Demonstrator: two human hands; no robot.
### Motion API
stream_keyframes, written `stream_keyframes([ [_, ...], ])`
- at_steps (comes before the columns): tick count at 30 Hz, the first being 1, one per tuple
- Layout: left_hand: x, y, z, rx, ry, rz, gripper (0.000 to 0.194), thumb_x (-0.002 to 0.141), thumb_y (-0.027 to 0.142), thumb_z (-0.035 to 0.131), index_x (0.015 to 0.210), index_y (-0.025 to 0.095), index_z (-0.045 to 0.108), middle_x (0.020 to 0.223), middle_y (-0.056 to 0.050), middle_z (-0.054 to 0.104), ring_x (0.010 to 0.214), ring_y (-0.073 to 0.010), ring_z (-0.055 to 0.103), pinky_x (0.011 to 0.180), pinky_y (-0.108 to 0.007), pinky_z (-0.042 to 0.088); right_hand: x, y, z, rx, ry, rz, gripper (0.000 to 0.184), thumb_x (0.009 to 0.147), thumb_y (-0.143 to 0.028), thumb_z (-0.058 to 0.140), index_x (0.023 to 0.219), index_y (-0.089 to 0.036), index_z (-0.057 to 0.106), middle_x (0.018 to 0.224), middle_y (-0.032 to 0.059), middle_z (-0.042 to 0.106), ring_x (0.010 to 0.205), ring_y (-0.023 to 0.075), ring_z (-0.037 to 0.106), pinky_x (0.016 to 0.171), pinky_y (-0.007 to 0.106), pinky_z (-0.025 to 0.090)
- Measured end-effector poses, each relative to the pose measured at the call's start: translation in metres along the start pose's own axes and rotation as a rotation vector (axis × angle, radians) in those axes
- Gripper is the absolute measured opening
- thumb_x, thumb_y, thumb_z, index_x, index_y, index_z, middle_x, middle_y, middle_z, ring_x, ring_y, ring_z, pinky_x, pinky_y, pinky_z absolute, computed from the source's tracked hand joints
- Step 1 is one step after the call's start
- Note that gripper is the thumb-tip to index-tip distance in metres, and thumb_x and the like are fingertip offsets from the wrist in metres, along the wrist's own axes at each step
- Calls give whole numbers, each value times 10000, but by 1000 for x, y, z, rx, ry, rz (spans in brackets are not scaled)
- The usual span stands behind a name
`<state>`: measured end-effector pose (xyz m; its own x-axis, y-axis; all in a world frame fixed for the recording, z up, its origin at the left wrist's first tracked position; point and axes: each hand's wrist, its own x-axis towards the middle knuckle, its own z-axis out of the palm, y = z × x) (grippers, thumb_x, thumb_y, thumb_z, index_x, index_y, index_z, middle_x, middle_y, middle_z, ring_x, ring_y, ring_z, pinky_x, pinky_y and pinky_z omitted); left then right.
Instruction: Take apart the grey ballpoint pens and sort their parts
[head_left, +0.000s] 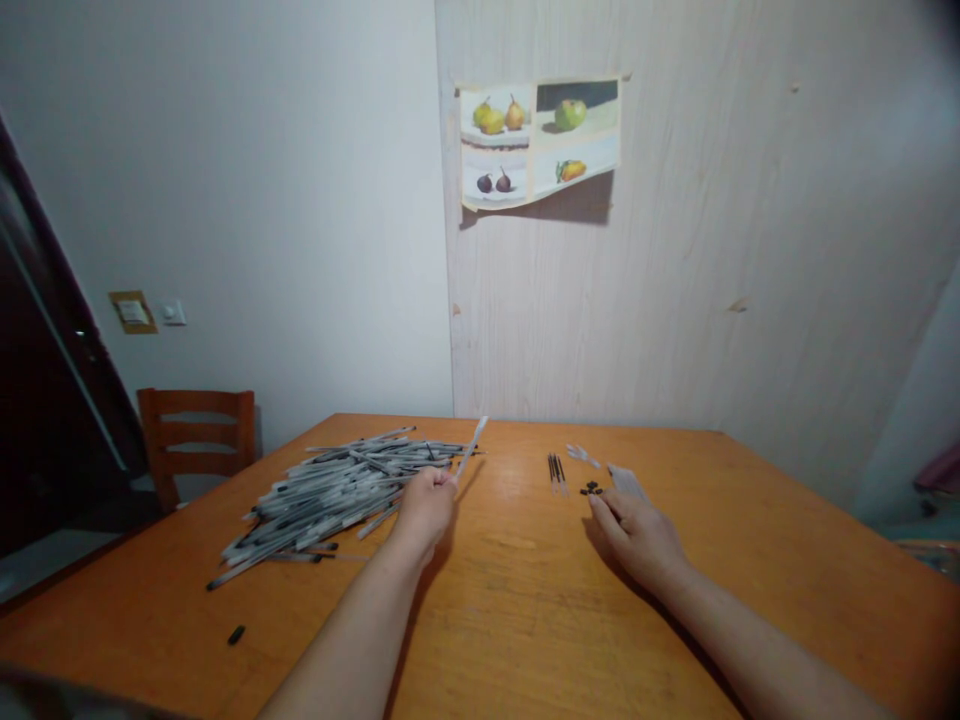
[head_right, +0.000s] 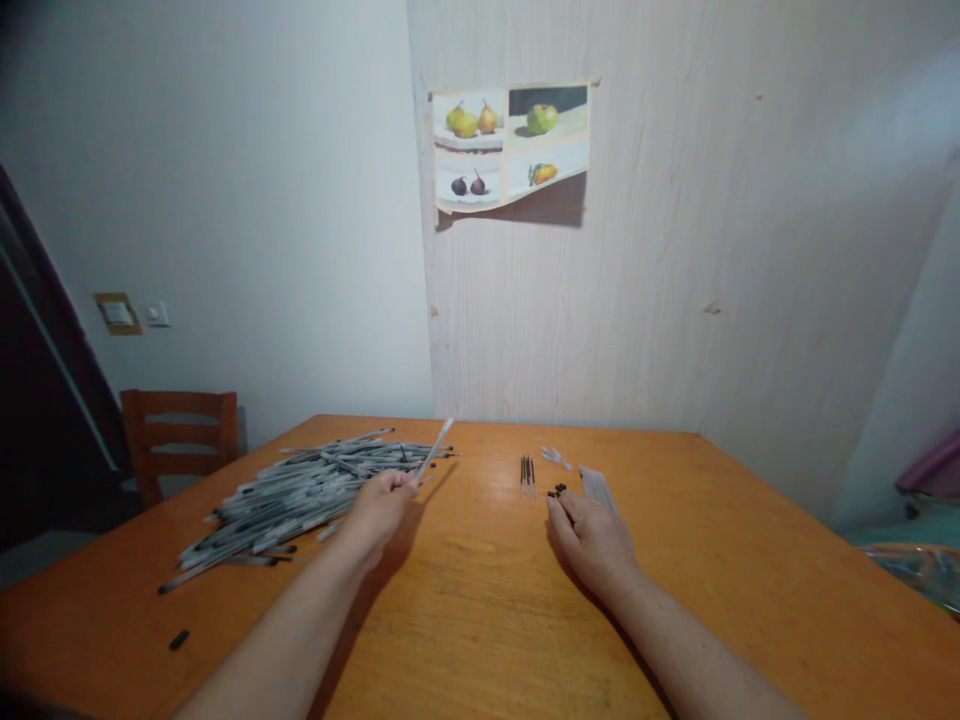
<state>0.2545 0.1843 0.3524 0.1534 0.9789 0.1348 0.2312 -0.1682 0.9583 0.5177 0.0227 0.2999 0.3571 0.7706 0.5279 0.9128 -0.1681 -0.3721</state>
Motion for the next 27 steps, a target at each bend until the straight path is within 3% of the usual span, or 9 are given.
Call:
stream_keyframes([
  [6, -14, 27, 44, -584, -308, -204, 151, 758, 265, 733, 778, 161, 626, 750, -15, 644, 574, -85, 481, 520, -196, 302, -1, -5, -3, 86, 74, -73, 396, 1005, -415, 398, 684, -226, 533, 667, 40, 625, 662, 200, 576, 648, 317, 387],
  [10, -23, 39, 68, -791, -416, -350, 95, 823, 193, 702, 836, 158, 615, 802, -15, 653, 563, -58, 504, 505, -177, 340, 0, -5, -6, 107, 80, -71, 401, 1009, -419, 388, 677, -229, 509, 651, 32, 595, 664, 201, 563, 633, 310, 373],
  [14, -31, 35, 85, -853, -500, -393, 74, 854, 165, 678, 859, 153, 605, 813, -15, 646, 572, -54, 522, 498, -172, 360, 0, -5, -7, 173, 79, -44, 410, 1010, -434, 386, 672, -231, 497, 634, 24, 570, 631, 193, 533, 612, 306, 354],
  [21, -43, 7, 96, -792, -658, -377, 183, 830, 236, 730, 865, 157, 569, 827, -11, 628, 605, -50, 512, 538, -167, 343, 0, -7, 1, 396, 46, 16, 387, 996, -457, 443, 717, -217, 561, 664, 7, 543, 655, 178, 500, 620, 292, 356],
  [27, -54, 9, 100, -710, -770, -320, 306, 769, 329, 791, 911, 156, 583, 855, -12, 625, 648, -64, 504, 580, -195, 323, -1, -20, -2, 678, -7, 118, 375, 982, -497, 481, 781, -205, 604, 691, -4, 525, 671, 163, 494, 621, 276, 381],
])
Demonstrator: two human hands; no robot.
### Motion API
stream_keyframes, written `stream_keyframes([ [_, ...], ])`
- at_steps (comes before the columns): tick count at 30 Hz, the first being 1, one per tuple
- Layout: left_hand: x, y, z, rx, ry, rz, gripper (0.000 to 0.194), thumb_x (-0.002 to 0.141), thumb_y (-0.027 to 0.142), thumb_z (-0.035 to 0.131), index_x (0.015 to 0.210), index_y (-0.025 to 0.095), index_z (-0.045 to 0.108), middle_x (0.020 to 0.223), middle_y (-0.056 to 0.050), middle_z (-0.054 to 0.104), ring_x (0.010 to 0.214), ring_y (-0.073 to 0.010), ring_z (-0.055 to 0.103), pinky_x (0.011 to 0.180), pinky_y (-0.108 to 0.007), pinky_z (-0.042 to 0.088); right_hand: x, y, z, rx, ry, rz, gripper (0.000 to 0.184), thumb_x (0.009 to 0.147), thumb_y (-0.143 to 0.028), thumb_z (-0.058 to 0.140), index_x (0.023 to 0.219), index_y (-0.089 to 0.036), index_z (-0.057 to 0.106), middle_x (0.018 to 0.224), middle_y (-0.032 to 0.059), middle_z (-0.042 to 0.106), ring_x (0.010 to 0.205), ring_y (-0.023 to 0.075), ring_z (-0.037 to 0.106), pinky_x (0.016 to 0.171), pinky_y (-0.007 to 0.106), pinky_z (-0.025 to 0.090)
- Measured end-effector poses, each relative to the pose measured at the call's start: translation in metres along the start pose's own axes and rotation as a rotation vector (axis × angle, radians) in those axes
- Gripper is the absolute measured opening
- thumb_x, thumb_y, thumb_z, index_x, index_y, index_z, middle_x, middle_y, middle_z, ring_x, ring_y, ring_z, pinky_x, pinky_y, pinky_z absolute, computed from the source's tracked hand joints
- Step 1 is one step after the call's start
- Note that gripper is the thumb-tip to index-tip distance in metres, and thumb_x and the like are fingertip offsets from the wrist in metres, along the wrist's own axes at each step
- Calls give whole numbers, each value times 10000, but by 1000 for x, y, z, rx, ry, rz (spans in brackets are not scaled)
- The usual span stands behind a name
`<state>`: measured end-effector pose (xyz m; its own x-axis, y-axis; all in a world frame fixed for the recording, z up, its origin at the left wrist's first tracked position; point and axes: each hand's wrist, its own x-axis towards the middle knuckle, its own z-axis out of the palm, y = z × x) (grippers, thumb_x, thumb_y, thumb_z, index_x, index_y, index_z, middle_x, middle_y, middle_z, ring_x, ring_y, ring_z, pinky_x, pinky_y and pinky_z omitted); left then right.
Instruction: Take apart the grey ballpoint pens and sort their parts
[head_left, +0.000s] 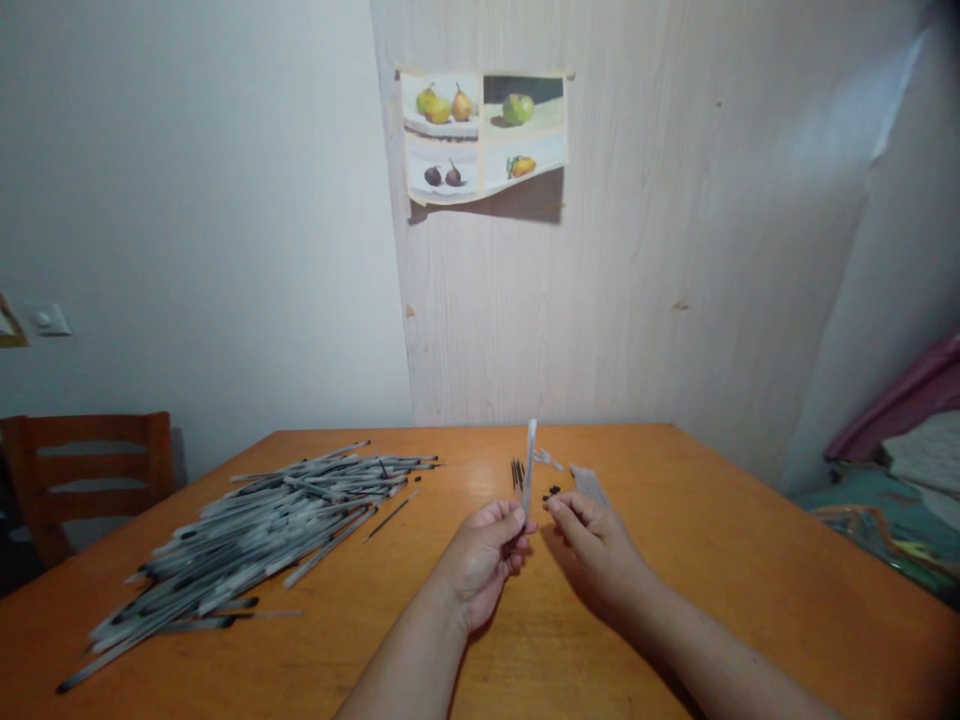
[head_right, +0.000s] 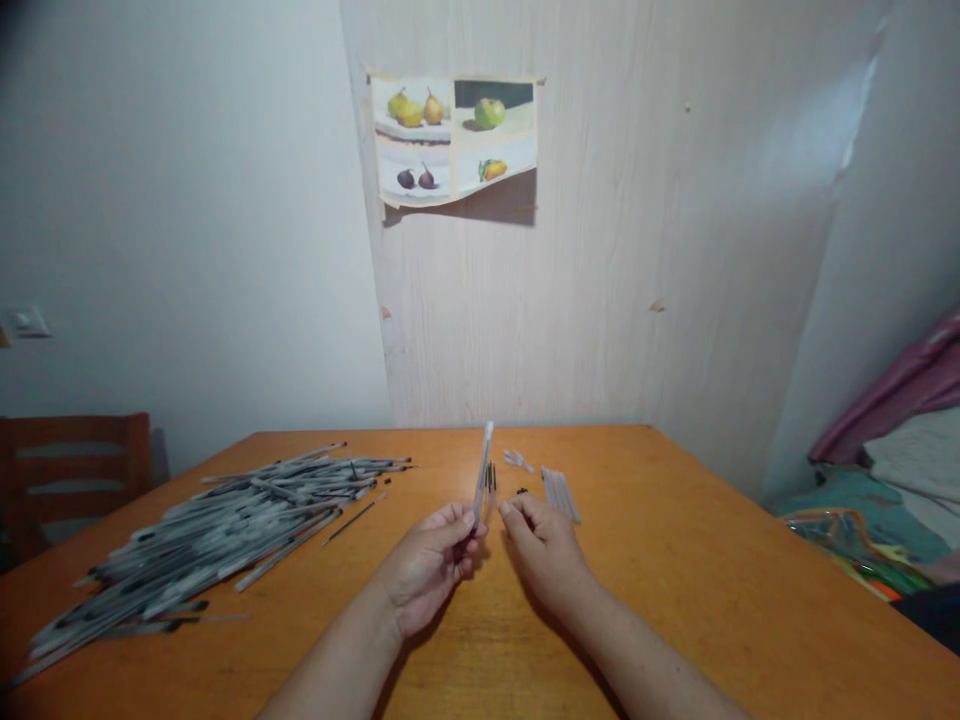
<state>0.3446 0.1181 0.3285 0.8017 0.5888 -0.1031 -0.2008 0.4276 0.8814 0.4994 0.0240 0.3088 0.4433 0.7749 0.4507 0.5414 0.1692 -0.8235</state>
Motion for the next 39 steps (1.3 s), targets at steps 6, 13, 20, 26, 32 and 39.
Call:
stream_keyframes([
  [6, -2, -5, 8, 91, -54, 16, 331, 763, 391, 783, 892, 157, 588, 833, -14, 607, 657, -84, 471, 591, -227, 292, -9, -23, 4, 174, -53, 9, 383, 976, -505, 505, 798, -193, 639, 737, 13, 594, 699, 160, 520, 640, 274, 401],
  [13, -6, -7, 15, 211, -24, 28, 356, 752, 457, 773, 839, 172, 577, 701, 14, 555, 618, -100, 436, 619, -255, 290, -8, -20, 5, 213, -63, 44, 383, 937, -514, 575, 750, -185, 632, 705, 4, 575, 670, 149, 507, 638, 277, 397],
  [20, -3, -5, 15, 207, 121, 189, 456, 744, 552, 769, 959, 165, 659, 871, -37, 646, 807, -153, 537, 756, -267, 383, -15, -13, 11, 334, -186, 194, 429, 944, -575, 551, 741, -197, 547, 593, -40, 495, 536, 107, 420, 535, 247, 325],
  [26, -2, -1, 7, 96, 156, 179, 488, 803, 587, 709, 1057, 170, 709, 957, -82, 686, 821, -160, 565, 702, -252, 397, -28, -18, 19, 371, -510, 182, 427, 974, -568, 513, 817, -179, 588, 672, -12, 581, 575, 106, 517, 580, 241, 388],
  [32, -3, 2, 4, 83, 152, 195, 432, 810, 516, 735, 1045, 153, 724, 847, -58, 664, 772, -137, 553, 704, -234, 416, -27, -14, 18, 358, -477, 216, 429, 951, -561, 558, 762, -176, 583, 683, -7, 594, 565, 99, 520, 565, 239, 375],
  [39, -10, 3, 14, 121, 55, 97, 456, 798, 518, 740, 1046, 138, 696, 806, -22, 617, 622, -88, 499, 585, -217, 368, -12, -20, 2, 412, -109, 285, 442, 861, -634, 621, 793, -198, 588, 594, -37, 532, 508, 105, 442, 499, 238, 338],
])
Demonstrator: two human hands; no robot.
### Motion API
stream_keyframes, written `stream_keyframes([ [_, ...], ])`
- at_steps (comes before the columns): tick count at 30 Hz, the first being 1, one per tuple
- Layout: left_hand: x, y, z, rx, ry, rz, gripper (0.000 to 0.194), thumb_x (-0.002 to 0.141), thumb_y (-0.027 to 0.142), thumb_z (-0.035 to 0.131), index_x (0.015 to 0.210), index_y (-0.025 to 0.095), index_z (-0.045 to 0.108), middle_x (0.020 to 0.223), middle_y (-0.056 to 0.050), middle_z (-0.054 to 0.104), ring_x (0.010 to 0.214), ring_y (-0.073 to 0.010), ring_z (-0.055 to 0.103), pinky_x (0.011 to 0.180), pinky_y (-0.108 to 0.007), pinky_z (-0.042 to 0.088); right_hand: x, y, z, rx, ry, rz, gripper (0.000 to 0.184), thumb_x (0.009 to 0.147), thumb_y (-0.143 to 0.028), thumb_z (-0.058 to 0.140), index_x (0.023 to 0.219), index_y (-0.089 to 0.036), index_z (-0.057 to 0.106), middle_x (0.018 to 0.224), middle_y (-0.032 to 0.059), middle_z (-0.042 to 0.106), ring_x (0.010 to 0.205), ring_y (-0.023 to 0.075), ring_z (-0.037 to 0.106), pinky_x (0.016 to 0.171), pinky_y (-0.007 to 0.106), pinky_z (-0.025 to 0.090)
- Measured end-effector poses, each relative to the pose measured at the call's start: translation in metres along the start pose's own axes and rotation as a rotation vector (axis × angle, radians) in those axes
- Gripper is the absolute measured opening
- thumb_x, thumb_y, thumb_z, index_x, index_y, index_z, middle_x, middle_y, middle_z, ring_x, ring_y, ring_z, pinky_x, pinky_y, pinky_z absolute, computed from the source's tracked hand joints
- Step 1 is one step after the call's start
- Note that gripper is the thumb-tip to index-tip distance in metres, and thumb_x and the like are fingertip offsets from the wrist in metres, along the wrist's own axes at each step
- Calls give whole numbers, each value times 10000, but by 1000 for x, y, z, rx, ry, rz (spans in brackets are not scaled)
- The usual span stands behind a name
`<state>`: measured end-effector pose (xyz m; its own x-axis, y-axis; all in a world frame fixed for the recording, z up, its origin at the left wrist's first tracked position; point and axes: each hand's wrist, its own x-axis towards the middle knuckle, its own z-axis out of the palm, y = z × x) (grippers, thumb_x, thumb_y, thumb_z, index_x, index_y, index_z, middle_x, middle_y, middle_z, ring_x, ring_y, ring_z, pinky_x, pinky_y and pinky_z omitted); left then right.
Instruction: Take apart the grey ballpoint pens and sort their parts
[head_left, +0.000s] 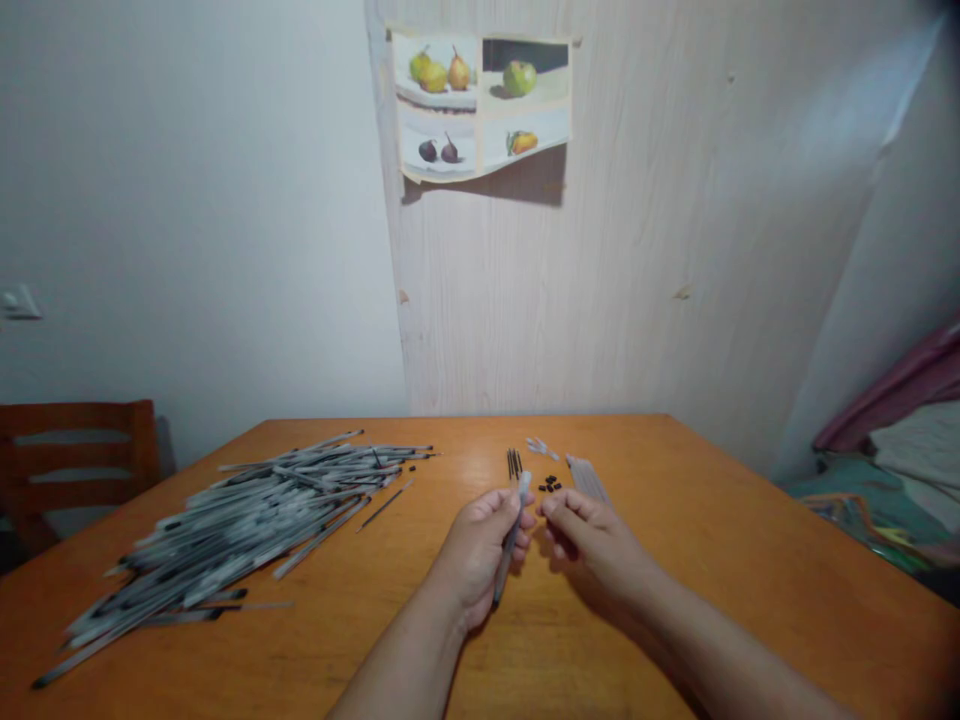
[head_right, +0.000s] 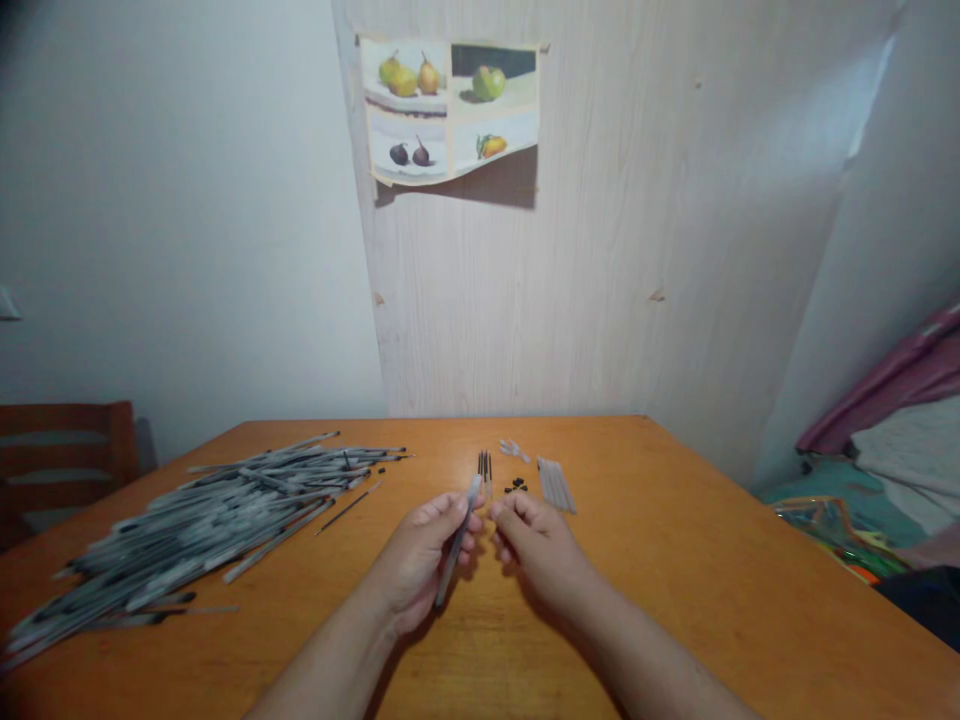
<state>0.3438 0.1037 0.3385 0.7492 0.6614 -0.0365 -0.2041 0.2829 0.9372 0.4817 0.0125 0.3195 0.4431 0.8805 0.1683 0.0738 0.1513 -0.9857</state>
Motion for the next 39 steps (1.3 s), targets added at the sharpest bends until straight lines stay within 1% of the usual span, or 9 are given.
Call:
stream_keyframes([
  [4, -3, -4, 5, 112, -81, -86, 453, 796, 560, 715, 959, 139, 669, 742, -9, 598, 544, -79, 464, 522, -225, 308, 2, -18, -6, -22, 43, -31, 500, 820, -693, 634, 770, -197, 603, 615, -23, 541, 509, 104, 423, 485, 242, 326],
  [7, -4, -6, 8, 133, -107, -116, 433, 808, 573, 690, 894, 154, 625, 714, -7, 596, 524, -77, 453, 517, -230, 293, 2, -20, -8, -32, 47, -22, 505, 792, -691, 673, 739, -195, 592, 572, -38, 504, 500, 96, 379, 482, 239, 290],
  [11, -5, -6, 10, 149, -113, -104, 355, 753, 429, 774, 903, 184, 565, 718, 9, 599, 536, -79, 478, 508, -225, 284, 3, -18, -8, -38, 68, -20, 502, 790, -681, 681, 701, -205, 544, 551, -51, 485, 484, 88, 352, 478, 235, 279],
  [14, -6, -5, 10, 176, -111, -104, 322, 749, 384, 772, 886, 187, 559, 711, 8, 602, 523, -77, 467, 499, -229, 280, 3, -17, -8, -48, 64, -26, 499, 809, -685, 654, 707, -212, 531, 560, -47, 506, 478, 91, 372, 473, 234, 294],
  [19, -7, -3, 9, 163, -122, -121, 292, 760, 372, 757, 881, 176, 578, 731, -5, 616, 526, -72, 461, 513, -227, 310, 1, -16, -10, -46, 49, -51, 484, 842, -670, 630, 734, -206, 545, 600, -32, 544, 487, 93, 416, 485, 236, 317],
  [24, -10, 1, 9, 115, -155, -152, 305, 767, 391, 762, 878, 169, 584, 738, -6, 612, 520, -59, 440, 494, -217, 280, 0, -17, -12, -32, 9, -66, 447, 894, -624, 599, 751, -203, 554, 575, -39, 521, 498, 97, 417, 508, 241, 322],
  [31, -10, 4, 8, 78, -186, -167, 325, 764, 413, 782, 872, 159, 611, 726, -12, 614, 518, -53, 436, 476, -202, 255, -2, -23, -9, 26, 8, -49, 461, 857, -644, 632, 742, -204, 548, 595, -38, 519, 504, 95, 421, 498, 237, 324],
  [39, -8, 3, 4, 39, -232, -183, 285, 817, 398, 749, 864, 154, 608, 741, -15, 618, 516, -42, 420, 467, -190, 240, -4, -28, -8, 88, -5, -39, 438, 865, -597, 659, 736, -189, 563, 626, -35, 542, 508, 83, 427, 509, 238, 329],
])
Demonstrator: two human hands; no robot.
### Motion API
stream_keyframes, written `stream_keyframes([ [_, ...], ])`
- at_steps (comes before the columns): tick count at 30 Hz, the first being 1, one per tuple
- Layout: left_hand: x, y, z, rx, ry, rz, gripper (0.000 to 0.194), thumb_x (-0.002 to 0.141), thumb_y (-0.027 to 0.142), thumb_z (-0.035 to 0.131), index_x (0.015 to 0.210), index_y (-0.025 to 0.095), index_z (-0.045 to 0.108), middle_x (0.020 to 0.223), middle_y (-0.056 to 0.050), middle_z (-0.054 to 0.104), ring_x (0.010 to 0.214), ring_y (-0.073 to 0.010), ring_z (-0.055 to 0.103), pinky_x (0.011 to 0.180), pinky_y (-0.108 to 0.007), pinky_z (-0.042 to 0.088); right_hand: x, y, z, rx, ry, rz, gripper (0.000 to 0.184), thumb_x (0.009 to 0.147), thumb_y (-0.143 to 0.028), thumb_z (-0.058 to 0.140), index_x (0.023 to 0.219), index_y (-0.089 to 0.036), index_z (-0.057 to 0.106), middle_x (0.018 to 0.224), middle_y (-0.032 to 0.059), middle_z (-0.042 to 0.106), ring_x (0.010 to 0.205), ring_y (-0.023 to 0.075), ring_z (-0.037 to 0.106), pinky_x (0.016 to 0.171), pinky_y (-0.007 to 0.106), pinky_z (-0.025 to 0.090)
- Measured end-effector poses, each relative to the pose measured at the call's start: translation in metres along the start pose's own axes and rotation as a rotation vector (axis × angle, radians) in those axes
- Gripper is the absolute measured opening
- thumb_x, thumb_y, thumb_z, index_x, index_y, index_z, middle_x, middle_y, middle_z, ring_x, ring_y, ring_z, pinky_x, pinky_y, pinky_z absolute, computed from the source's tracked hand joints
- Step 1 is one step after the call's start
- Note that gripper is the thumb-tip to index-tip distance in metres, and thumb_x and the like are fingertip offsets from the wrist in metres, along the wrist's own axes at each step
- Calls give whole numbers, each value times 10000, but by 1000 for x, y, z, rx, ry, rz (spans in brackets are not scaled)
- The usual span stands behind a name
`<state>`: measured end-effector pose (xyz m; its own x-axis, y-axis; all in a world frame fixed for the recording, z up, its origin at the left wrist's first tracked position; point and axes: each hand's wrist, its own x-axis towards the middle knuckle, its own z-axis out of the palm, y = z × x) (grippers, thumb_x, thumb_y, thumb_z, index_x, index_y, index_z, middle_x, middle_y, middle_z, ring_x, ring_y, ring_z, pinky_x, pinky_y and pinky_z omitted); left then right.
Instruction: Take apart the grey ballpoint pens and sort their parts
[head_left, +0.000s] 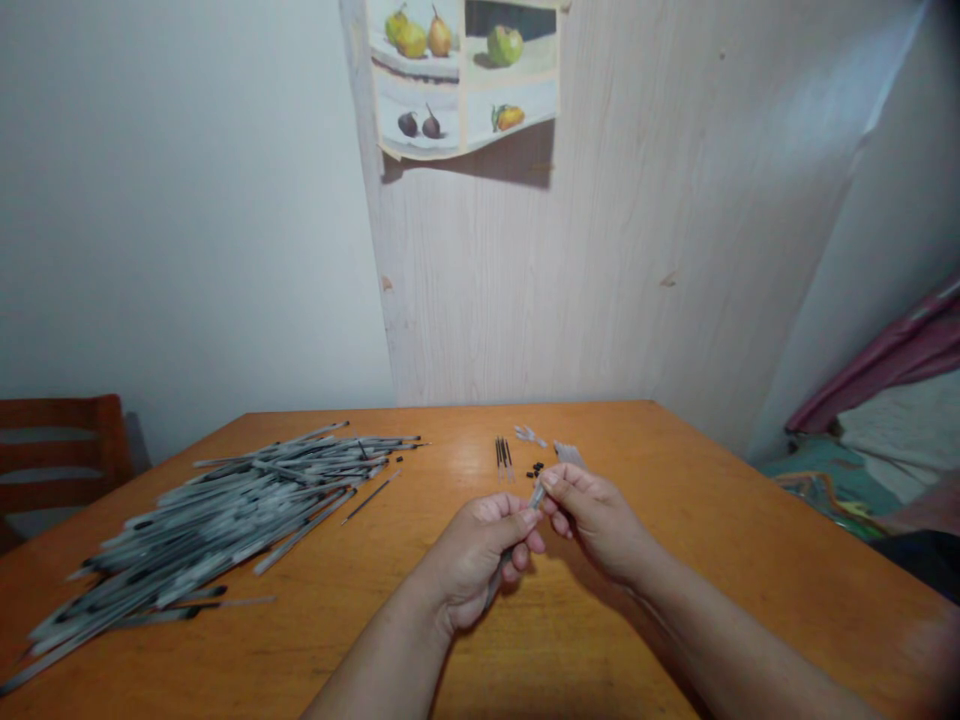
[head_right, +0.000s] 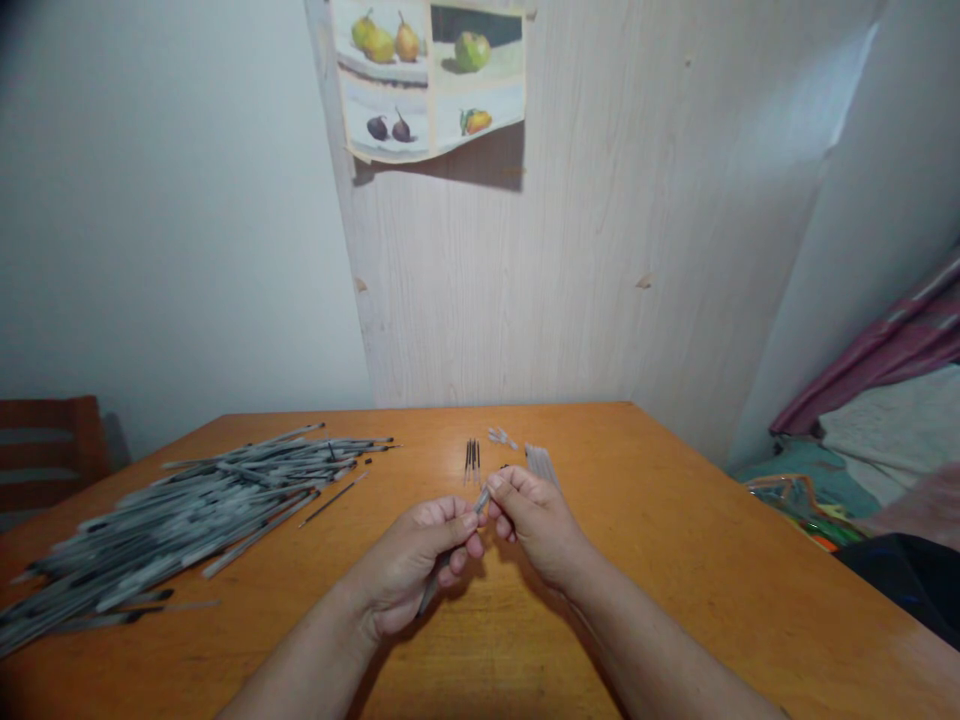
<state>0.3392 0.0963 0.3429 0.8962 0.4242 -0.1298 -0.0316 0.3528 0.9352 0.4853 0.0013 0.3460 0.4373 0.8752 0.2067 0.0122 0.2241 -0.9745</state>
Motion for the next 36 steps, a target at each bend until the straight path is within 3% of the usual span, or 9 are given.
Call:
stream_keyframes([
  [14, -4, 5, 3, -29, -77, 5, 324, 833, 442, 732, 895, 143, 623, 716, -14, 621, 456, -32, 372, 430, -197, 200, -3, -2, -1, 72, -24, 7, 390, 894, -552, 657, 783, -183, 596, 689, -10, 618, 529, 81, 436, 510, 228, 322],
  [23, 1, -4, 0, 53, -12, 31, 398, 810, 501, 733, 933, 160, 568, 782, -9, 637, 473, -31, 410, 437, -187, 237, 3, 10, -1, 56, -9, 56, 399, 848, -562, 713, 819, -185, 588, 659, -34, 581, 527, 72, 436, 510, 218, 299],
  [29, 1, -4, 6, 130, 70, 55, 340, 774, 426, 760, 856, 177, 542, 672, 29, 587, 472, -46, 435, 440, -189, 267, 3, 7, -2, 14, 28, 65, 429, 830, -587, 716, 773, -188, 569, 611, -40, 570, 481, 66, 421, 487, 224, 280],
  [36, 0, -3, 4, 134, 21, 55, 333, 823, 460, 711, 891, 165, 573, 713, 2, 628, 465, -44, 444, 430, -184, 269, 2, 0, -5, 49, -1, 59, 416, 837, -566, 722, 767, -183, 577, 648, -30, 595, 493, 63, 442, 495, 223, 304],
])
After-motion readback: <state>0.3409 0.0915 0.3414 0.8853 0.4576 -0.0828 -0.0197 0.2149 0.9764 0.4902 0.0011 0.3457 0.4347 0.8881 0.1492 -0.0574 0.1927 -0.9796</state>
